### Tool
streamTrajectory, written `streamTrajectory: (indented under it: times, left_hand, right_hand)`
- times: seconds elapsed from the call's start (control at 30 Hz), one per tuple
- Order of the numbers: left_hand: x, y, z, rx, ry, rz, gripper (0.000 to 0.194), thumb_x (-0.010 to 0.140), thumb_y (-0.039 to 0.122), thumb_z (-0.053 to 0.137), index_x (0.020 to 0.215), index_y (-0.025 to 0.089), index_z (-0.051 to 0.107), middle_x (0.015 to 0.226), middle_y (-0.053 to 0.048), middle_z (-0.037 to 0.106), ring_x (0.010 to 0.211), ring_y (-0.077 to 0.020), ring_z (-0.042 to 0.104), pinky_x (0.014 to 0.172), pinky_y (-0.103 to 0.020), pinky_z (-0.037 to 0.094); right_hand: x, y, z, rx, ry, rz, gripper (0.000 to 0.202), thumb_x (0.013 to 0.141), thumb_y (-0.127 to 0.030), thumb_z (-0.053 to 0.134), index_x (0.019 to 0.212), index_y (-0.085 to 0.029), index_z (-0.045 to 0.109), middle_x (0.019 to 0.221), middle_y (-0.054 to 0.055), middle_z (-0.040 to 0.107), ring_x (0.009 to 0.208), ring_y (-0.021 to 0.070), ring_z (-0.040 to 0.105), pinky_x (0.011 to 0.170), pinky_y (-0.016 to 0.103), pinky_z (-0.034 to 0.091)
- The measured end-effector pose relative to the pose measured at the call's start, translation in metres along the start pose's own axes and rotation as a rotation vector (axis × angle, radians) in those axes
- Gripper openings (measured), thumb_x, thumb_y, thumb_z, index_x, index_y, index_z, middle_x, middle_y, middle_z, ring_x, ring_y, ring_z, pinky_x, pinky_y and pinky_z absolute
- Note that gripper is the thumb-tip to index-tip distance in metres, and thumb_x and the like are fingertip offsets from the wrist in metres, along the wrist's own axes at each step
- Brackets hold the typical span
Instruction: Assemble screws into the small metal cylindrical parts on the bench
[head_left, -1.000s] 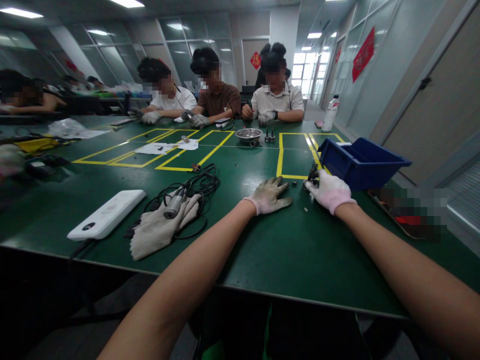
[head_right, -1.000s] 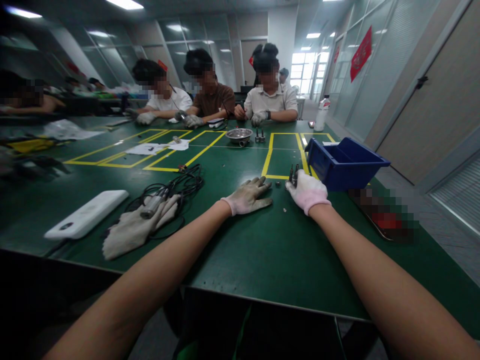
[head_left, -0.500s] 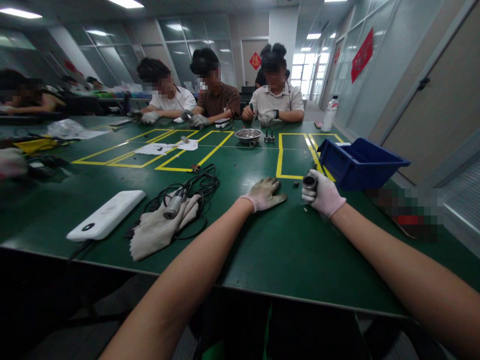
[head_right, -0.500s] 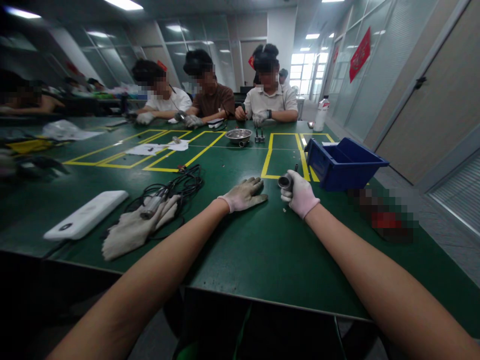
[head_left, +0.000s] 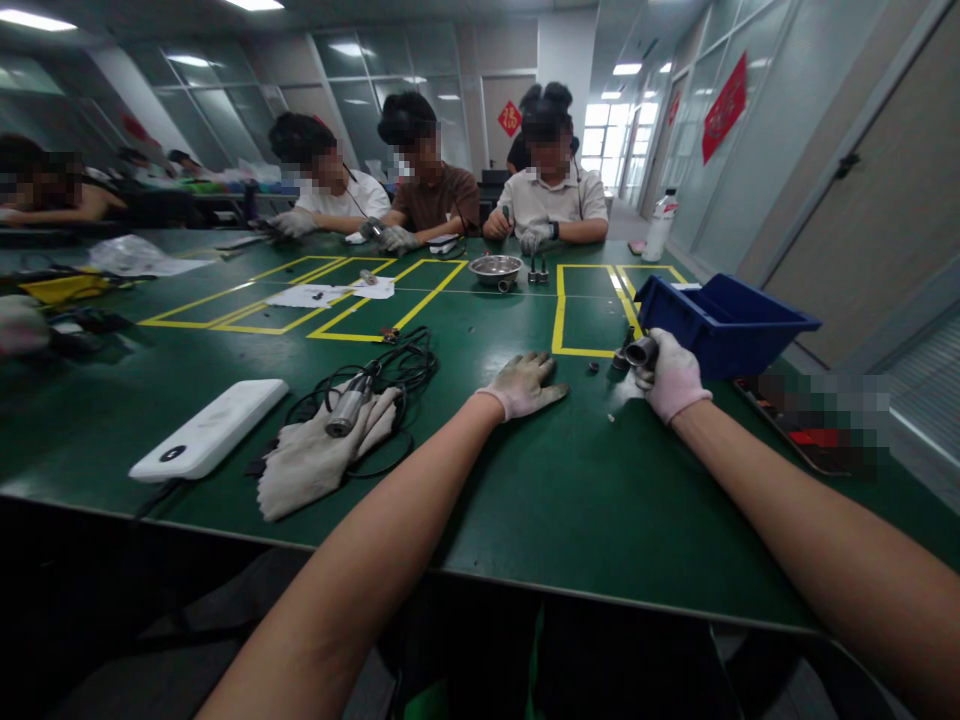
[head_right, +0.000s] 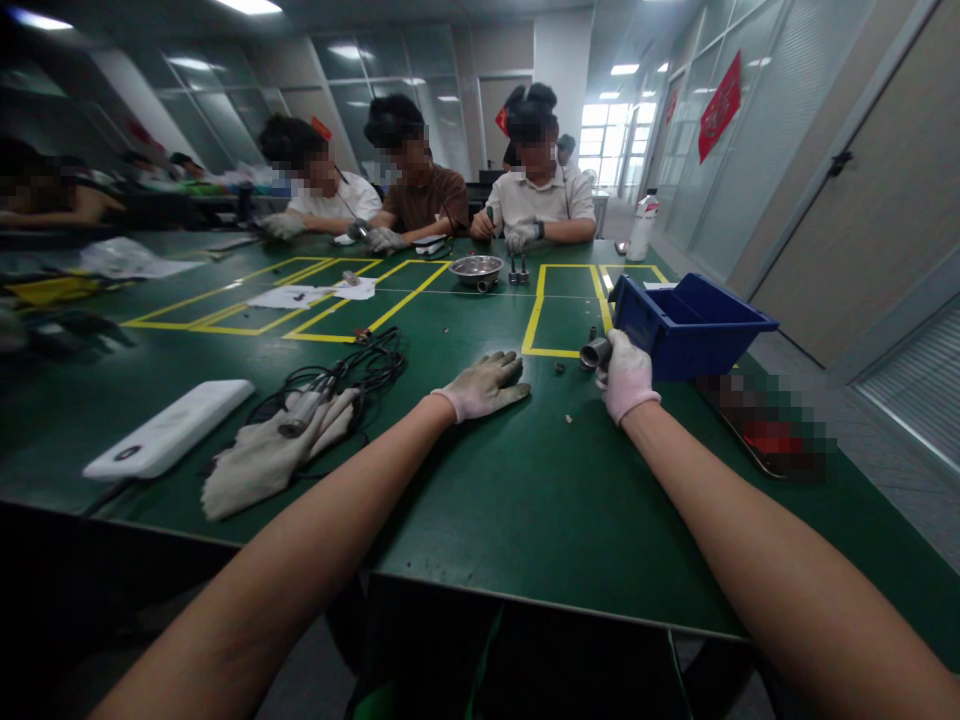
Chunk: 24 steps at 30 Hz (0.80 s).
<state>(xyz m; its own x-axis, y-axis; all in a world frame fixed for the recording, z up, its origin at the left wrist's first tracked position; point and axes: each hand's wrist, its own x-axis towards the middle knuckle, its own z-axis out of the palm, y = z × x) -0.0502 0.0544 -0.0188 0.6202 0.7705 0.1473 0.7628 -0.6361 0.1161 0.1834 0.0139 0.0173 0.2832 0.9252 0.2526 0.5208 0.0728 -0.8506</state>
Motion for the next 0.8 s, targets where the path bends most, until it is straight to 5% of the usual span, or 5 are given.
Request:
streamTrajectory:
  times: [0.23, 0.37, 0.57, 0.7, 0.8]
  left_hand:
    - [0.0, 0.001, 0.0, 0.007, -0.007, -0.006, 0.074, 0.087, 0.064, 0.022, 0.139, 0.012, 0.035, 0.144, -0.014, 0.034, 0.131, -0.0295, 0.031, 0.105, -0.04, 0.024]
    - [0.0, 0.0, 0.001, 0.005, 0.004, -0.006, 0.076, 0.086, 0.065, 0.022, 0.138, 0.011, 0.036, 0.144, -0.015, 0.035, 0.131, -0.0296, 0.031, 0.106, -0.04, 0.024]
    - [0.0, -0.001, 0.002, -0.005, 0.006, 0.006, 0.077, 0.086, 0.066, 0.021, 0.138, 0.011, 0.036, 0.144, -0.016, 0.034, 0.132, -0.0301, 0.029, 0.107, -0.04, 0.022]
    - [0.0, 0.001, 0.001, -0.022, 0.0, -0.017, 0.076, 0.086, 0.064, 0.025, 0.14, 0.012, 0.032, 0.146, -0.014, 0.032, 0.134, -0.0289, 0.027, 0.108, -0.04, 0.021]
    - [0.0, 0.002, -0.002, -0.084, 0.022, -0.03, 0.079, 0.084, 0.063, 0.033, 0.145, 0.014, 0.021, 0.148, -0.013, 0.027, 0.135, -0.0279, 0.027, 0.109, -0.037, 0.021]
  right_hand:
    - [0.009, 0.015, 0.008, -0.468, 0.129, -0.205, 0.039, 0.083, -0.048, 0.041, 0.071, -0.017, 0.063, 0.07, 0.007, 0.064, 0.072, 0.0203, 0.06, 0.063, 0.029, 0.042]
    - [0.008, 0.017, 0.016, -0.66, 0.082, -0.188, 0.036, 0.084, -0.049, 0.042, 0.086, -0.019, 0.064, 0.078, 0.008, 0.066, 0.077, 0.0223, 0.061, 0.066, 0.031, 0.042]
    - [-0.001, 0.004, 0.009, -0.558, 0.275, -0.295, 0.042, 0.088, -0.044, 0.04, 0.117, -0.015, 0.049, 0.106, 0.013, 0.061, 0.092, 0.0229, 0.058, 0.078, 0.033, 0.043]
    - [-0.02, -0.006, 0.017, -0.577, 0.084, -0.53, 0.035, 0.091, -0.04, 0.035, 0.11, -0.017, 0.054, 0.113, 0.011, 0.055, 0.096, 0.0208, 0.056, 0.083, 0.031, 0.042]
    - [-0.031, -0.008, 0.034, -0.706, -0.111, -0.524, 0.035, 0.088, -0.039, 0.042, 0.117, -0.022, 0.052, 0.124, 0.009, 0.048, 0.096, 0.0222, 0.056, 0.079, 0.032, 0.045]
